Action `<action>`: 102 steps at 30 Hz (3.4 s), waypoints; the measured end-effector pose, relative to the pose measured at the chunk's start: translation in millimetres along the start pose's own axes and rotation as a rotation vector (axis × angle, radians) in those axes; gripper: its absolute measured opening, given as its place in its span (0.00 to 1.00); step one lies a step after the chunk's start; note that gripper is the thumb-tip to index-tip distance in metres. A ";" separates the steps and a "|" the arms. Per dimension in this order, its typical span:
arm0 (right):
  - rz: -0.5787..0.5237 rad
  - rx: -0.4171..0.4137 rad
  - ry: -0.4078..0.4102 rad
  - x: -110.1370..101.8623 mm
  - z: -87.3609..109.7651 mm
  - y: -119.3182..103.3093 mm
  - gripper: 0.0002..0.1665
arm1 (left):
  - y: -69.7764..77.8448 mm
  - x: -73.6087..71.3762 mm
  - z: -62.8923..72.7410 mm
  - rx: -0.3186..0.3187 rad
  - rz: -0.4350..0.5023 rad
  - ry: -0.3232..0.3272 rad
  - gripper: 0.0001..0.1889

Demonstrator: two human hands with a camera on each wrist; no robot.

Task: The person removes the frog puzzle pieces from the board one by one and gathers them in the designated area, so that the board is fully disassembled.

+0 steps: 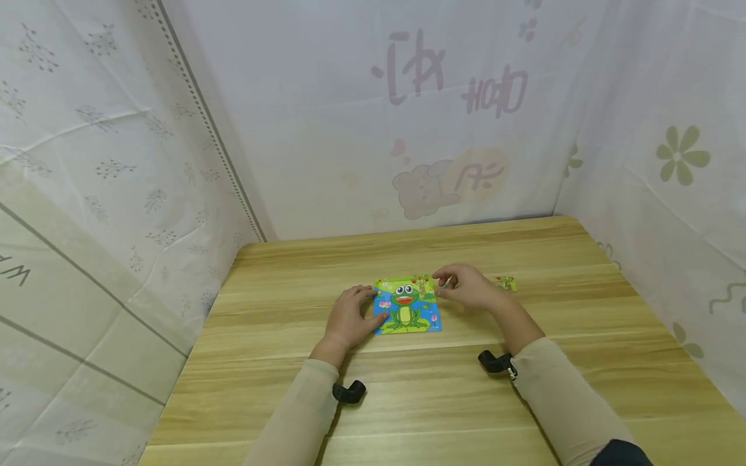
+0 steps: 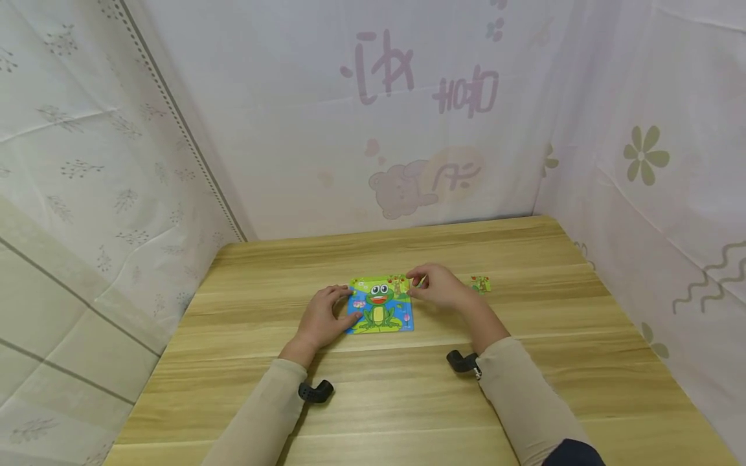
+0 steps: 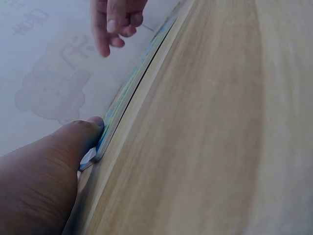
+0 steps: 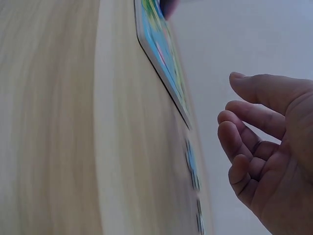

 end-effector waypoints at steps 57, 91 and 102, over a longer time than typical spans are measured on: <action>0.099 0.026 -0.075 79.1 -43.1 -34.6 0.19 | -5.8 1.2 2.0 -0.017 0.072 -0.064 0.36; 0.104 0.002 0.014 78.6 -44.8 -32.4 0.13 | -1.2 -0.9 1.3 -0.005 0.053 -0.031 0.33; 0.167 -0.025 0.029 78.6 -46.9 -33.6 0.12 | -1.2 -2.4 1.1 -0.004 0.064 -0.012 0.33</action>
Point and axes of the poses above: each hand's wrist, its own z-axis away from the middle knuckle, its own x-axis out of the palm, y = z × x, the point moved 9 cm from there along -z, towards the middle knuckle, and after that the axes turned 7 degrees about z, right-handed, at the moved point
